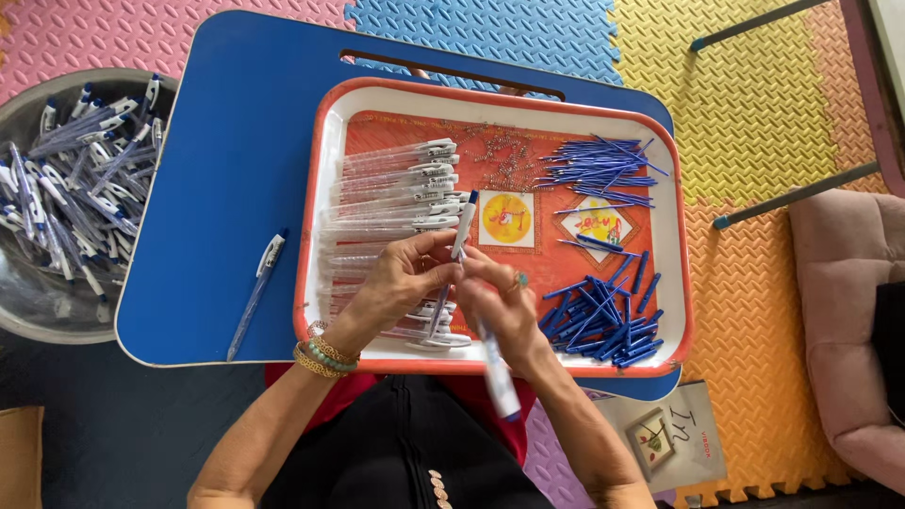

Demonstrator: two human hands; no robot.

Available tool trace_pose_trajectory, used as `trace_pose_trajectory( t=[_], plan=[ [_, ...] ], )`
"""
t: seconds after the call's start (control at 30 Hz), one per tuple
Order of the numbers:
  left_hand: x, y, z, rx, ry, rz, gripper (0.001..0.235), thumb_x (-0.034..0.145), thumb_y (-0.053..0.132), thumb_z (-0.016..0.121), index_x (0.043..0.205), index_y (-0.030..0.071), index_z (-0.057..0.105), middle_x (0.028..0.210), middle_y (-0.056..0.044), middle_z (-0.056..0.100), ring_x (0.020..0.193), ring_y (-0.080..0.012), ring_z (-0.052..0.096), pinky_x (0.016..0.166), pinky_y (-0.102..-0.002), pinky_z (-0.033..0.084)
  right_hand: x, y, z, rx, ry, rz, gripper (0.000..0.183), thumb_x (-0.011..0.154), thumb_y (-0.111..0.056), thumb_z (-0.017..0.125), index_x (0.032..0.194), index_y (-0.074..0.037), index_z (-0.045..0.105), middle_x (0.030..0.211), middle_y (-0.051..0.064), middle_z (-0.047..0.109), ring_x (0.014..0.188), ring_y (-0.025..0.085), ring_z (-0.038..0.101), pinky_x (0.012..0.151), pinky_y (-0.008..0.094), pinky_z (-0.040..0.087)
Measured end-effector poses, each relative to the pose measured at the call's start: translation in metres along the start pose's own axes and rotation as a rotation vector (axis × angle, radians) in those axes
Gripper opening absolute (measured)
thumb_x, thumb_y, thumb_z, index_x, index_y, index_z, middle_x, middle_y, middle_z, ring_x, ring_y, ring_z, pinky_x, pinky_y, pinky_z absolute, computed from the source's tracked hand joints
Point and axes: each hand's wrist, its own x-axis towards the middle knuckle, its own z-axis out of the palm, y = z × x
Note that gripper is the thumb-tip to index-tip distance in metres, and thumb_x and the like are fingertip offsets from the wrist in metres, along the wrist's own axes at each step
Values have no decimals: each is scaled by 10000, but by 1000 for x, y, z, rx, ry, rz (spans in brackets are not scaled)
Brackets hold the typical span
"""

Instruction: The person assembles pens by inserting blue ink cartridges into clear plastic barrels. They pick up a barrel, insert a cartridge, and place the assembled pen on a tray. The person also moves a pile of assembled pens from a metal bowl onto the table.

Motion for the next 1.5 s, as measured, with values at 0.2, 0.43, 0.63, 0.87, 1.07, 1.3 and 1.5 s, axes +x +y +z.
trace_pose_trajectory(
  t=[0.2, 0.43, 0.63, 0.87, 1.07, 1.3, 1.5],
  plan=[
    [-6, 2, -12, -57, -56, -102, 533, 983, 130, 827, 1492, 59, 687, 1092, -92, 745, 881, -171, 796, 766, -406, 760, 17, -18, -6, 203, 69, 21, 180, 976, -105, 835, 872, -127, 690, 975, 65, 822, 889, 227, 828, 773, 368, 681],
    [3, -11, -19, 34, -225, -74, 453, 1047, 156, 756, 1486, 67, 694, 1098, -22, 736, 866, -52, 715, 717, -211, 685, 59, 11, -32, 272, -185, 214, 253, 1165, -175, 594, 1180, 1, 775, 740, 88, 716, 718, 217, 720, 829, 434, 617],
    [-1, -6, -18, 81, -252, -62, 447, 1052, 91, 739, 1488, 6, 691, 1026, -51, 741, 831, -61, 684, 680, -195, 625, 38, 47, -23, 491, -190, 458, 366, 1104, -164, 747, 752, -68, 716, 541, -28, 591, 518, 36, 499, 479, 205, 449],
    [1, -30, -37, 155, -246, -89, 459, 1046, 73, 735, 1501, 22, 695, 1009, -67, 753, 804, -89, 684, 629, -193, 565, 68, 69, -85, 346, 175, 729, 413, 1221, -376, 539, 907, -134, 656, 577, 21, 572, 413, 82, 531, 393, 217, 388],
    [5, -29, -37, 225, -231, -114, 458, 1046, 78, 722, 1499, 20, 692, 953, -81, 765, 749, -80, 672, 593, -188, 562, 16, 109, -152, 57, -32, 855, 429, 1214, -346, 612, 858, -112, 671, 540, 45, 528, 454, 153, 481, 473, 288, 370],
    [11, -5, -22, 377, -255, -149, 456, 1035, 114, 736, 1489, 75, 722, 1029, -92, 808, 776, -95, 702, 586, -200, 575, -13, 101, -166, -353, -287, 668, 309, 1124, -420, 765, 1283, -162, 826, 936, 229, 701, 905, 432, 686, 846, 543, 540],
    [35, 33, -2, 770, -356, -109, 449, 1047, 101, 711, 1490, 169, 740, 1028, -116, 853, 774, -170, 756, 624, -324, 602, 18, 58, -77, 496, -208, 847, 322, 1055, -180, 726, 1308, 10, 790, 596, 74, 616, 405, 68, 455, 371, 242, 396]
  ],
)
